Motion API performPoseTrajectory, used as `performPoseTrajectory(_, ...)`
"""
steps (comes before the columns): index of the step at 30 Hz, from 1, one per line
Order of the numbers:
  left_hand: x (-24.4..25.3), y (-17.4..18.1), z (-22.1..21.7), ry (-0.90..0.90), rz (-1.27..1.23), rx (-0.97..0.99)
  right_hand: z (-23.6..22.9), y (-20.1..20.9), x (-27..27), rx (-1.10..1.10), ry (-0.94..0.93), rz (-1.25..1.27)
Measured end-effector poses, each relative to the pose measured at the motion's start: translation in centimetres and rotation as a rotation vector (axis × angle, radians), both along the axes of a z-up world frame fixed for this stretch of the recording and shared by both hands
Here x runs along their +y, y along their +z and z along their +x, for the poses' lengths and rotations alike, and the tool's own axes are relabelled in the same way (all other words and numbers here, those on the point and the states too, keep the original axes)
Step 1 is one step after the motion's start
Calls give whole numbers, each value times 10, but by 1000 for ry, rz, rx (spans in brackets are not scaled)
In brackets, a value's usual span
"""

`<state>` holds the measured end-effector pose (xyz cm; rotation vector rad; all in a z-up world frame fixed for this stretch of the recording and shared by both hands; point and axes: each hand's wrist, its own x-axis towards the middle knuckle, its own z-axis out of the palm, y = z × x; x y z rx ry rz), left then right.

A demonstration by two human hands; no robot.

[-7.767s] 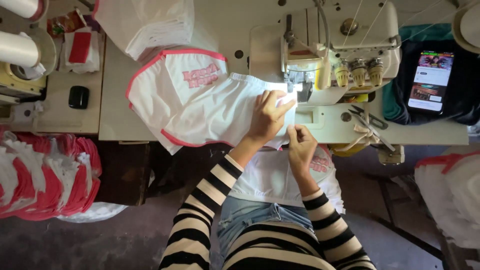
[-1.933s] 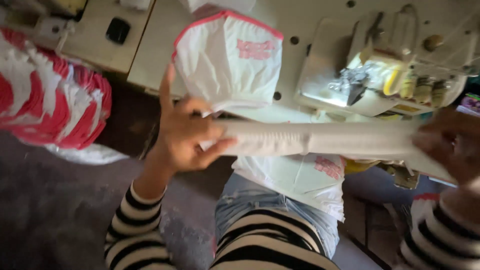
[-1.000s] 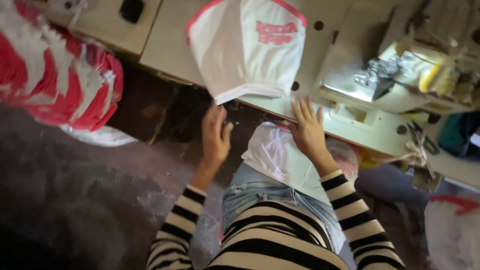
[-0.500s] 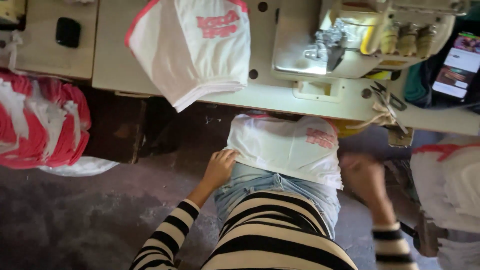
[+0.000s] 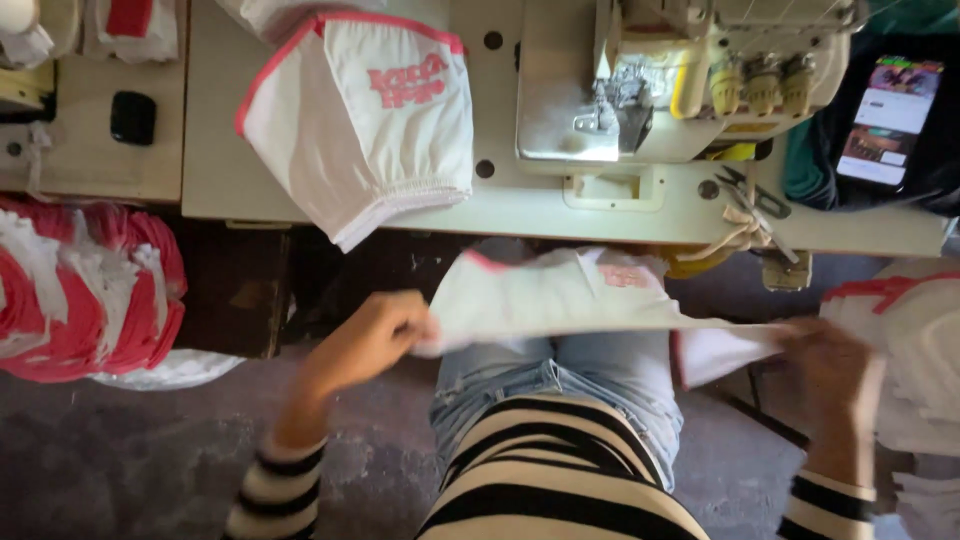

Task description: Inspecting and folding small garments at a sewing workstation.

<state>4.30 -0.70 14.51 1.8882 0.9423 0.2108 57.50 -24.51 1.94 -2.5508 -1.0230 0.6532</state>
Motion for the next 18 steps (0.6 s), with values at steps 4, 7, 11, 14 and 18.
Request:
performPoseTrajectory(4,5,100,-2,-301,-170,-346,-51,107,64,340,-99,605)
performPoseTrajectory(7,25,58,13,-229,-307,-1009,-42,50,134,520,-54,689)
performPoseTrajectory(11,74,12,25,-97,-288,-1567,-93,-18,224,335,32,459)
performPoseTrajectory(14,-22,3,71,77,5,-1246,-164,57,230,852,69,743)
performPoseTrajectory(18,11,-7,151,351,360,-698,-176,63,234,906,127,606)
